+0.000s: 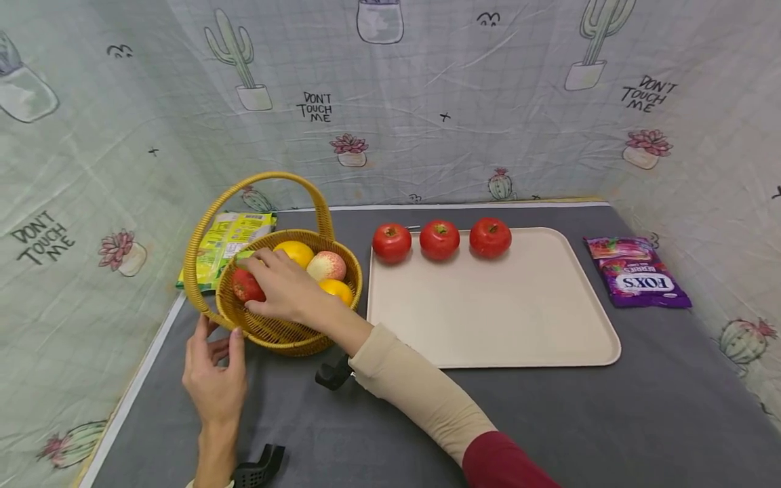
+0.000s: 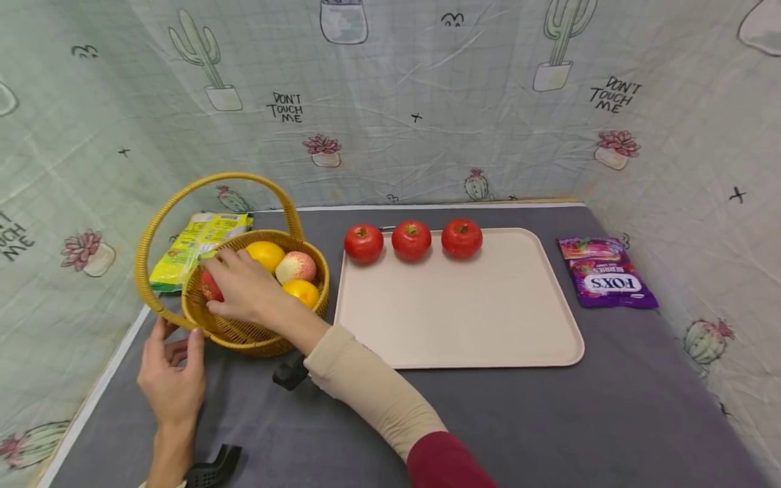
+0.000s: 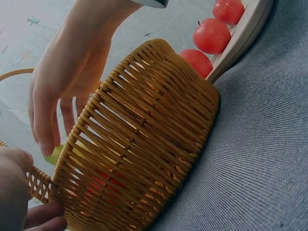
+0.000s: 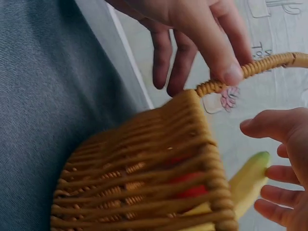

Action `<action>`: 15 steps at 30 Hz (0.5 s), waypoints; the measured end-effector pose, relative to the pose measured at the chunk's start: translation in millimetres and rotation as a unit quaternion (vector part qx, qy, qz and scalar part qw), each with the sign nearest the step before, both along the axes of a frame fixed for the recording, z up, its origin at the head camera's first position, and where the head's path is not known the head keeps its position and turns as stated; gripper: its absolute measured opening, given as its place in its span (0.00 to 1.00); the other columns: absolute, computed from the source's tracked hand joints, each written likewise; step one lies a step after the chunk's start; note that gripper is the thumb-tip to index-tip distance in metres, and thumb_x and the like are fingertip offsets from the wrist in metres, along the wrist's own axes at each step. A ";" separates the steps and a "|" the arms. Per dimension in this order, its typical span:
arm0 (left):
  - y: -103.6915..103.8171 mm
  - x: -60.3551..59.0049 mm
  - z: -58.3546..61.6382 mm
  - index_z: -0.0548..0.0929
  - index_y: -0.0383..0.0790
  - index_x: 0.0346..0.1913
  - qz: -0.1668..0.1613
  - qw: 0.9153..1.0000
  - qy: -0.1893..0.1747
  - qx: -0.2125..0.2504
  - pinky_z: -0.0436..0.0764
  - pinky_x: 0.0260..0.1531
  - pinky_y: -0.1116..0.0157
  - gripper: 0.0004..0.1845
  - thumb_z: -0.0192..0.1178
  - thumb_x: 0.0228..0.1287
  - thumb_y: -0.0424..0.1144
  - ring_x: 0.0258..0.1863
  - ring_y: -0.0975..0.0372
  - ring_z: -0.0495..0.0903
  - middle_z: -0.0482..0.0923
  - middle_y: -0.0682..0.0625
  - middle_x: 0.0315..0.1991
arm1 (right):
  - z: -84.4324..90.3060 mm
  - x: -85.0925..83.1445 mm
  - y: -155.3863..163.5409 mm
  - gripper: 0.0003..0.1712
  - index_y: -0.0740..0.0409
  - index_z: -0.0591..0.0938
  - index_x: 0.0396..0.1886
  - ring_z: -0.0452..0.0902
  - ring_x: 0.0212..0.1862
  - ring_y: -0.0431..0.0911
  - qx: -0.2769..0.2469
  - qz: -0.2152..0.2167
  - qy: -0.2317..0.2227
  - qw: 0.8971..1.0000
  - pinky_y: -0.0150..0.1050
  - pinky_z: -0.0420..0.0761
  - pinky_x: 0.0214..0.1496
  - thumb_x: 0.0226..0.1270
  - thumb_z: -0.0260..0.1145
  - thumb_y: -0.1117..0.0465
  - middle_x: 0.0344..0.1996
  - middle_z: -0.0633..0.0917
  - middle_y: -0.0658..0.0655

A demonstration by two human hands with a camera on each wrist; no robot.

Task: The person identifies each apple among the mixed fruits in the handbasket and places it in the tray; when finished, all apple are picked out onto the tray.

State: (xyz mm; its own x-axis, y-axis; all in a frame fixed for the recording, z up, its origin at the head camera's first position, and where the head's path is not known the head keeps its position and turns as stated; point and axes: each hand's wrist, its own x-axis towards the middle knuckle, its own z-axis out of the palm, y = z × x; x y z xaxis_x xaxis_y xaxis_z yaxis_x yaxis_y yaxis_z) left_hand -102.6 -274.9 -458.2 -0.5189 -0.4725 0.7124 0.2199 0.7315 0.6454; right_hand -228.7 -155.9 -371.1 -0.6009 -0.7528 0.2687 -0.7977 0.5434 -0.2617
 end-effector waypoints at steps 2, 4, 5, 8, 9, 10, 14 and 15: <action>0.3 0.3 0.0 0.71 0.49 0.65 0.002 1.000 -0.001 -0.001 0.73 0.35 0.89 0.32 0.65 0.56 0.31 0.32 0.85 0.73 0.78 0.40 0.49 | -1.2 1.8 -2.0 0.37 0.45 0.64 0.67 0.65 0.60 0.41 -0.006 0.008 0.013 1.000 0.28 0.68 0.64 0.60 0.62 0.41 0.62 0.69 0.48; 0.7 0.4 0.6 0.71 0.49 0.65 0.006 1.000 -0.003 -0.004 0.72 0.35 0.90 0.32 0.65 0.56 0.32 0.32 0.85 0.73 0.79 0.40 0.49 | -2.5 3.0 -4.0 0.36 0.46 0.66 0.66 0.65 0.61 0.41 -0.010 0.023 0.022 0.999 0.28 0.66 0.66 0.60 0.62 0.42 0.62 0.70 0.48; 1.0 0.4 0.9 0.71 0.49 0.65 0.006 1.000 -0.002 -0.004 0.72 0.35 0.90 0.32 0.65 0.55 0.32 0.32 0.86 0.73 0.79 0.40 0.49 | -2.9 3.7 -4.8 0.35 0.47 0.66 0.66 0.65 0.62 0.41 -0.010 0.033 0.021 0.999 0.28 0.65 0.67 0.60 0.63 0.43 0.62 0.70 0.48; 1.6 0.0 1.5 0.71 0.49 0.65 0.003 1.000 0.001 -0.003 0.73 0.34 0.90 0.33 0.65 0.55 0.31 0.32 0.85 0.73 0.79 0.39 0.48 | -3.1 5.8 -7.3 0.36 0.47 0.64 0.67 0.63 0.64 0.40 0.004 0.058 0.002 0.998 0.26 0.62 0.68 0.61 0.62 0.46 0.63 0.69 0.47; 1.8 -0.2 1.7 0.71 0.49 0.65 0.002 1.000 0.002 -0.002 0.73 0.34 0.90 0.33 0.65 0.55 0.31 0.32 0.85 0.73 0.79 0.39 0.48 | -3.0 6.4 -8.1 0.36 0.48 0.64 0.68 0.63 0.64 0.39 0.012 0.066 -0.004 0.998 0.26 0.62 0.68 0.62 0.62 0.46 0.64 0.69 0.47; 1.8 -0.4 1.6 0.71 0.49 0.65 0.002 1.000 0.003 -0.001 0.73 0.34 0.90 0.33 0.65 0.55 0.30 0.32 0.85 0.73 0.79 0.39 0.48 | -2.7 7.1 -8.9 0.36 0.48 0.63 0.68 0.63 0.65 0.39 0.020 0.071 -0.011 0.997 0.26 0.62 0.68 0.62 0.62 0.47 0.64 0.69 0.47; 2.0 -1.0 1.5 0.72 0.47 0.65 0.006 1.000 0.004 0.002 0.73 0.34 0.90 0.32 0.65 0.55 0.29 0.32 0.85 0.73 0.79 0.38 0.48 | -2.5 8.6 -12.9 0.38 0.48 0.60 0.70 0.60 0.68 0.39 0.058 0.076 -0.007 0.995 0.26 0.59 0.70 0.63 0.62 0.47 0.66 0.67 0.47; 2.0 -1.2 1.2 0.72 0.47 0.65 0.008 1.000 0.003 0.002 0.73 0.34 0.90 0.32 0.65 0.55 0.29 0.32 0.85 0.73 0.78 0.38 0.48 | -3.0 8.8 -13.9 0.38 0.48 0.60 0.70 0.59 0.68 0.39 0.067 0.072 0.001 0.995 0.26 0.58 0.71 0.63 0.62 0.47 0.67 0.66 0.47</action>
State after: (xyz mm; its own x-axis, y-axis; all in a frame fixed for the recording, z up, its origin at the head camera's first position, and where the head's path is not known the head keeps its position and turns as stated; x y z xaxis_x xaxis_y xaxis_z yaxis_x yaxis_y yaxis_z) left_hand -103.8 -272.8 -457.0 -0.5069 -0.4838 0.7134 0.2122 0.7322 0.6472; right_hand -220.0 -169.8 -374.1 -0.4832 -0.8606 0.1610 -0.8705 0.4526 -0.1932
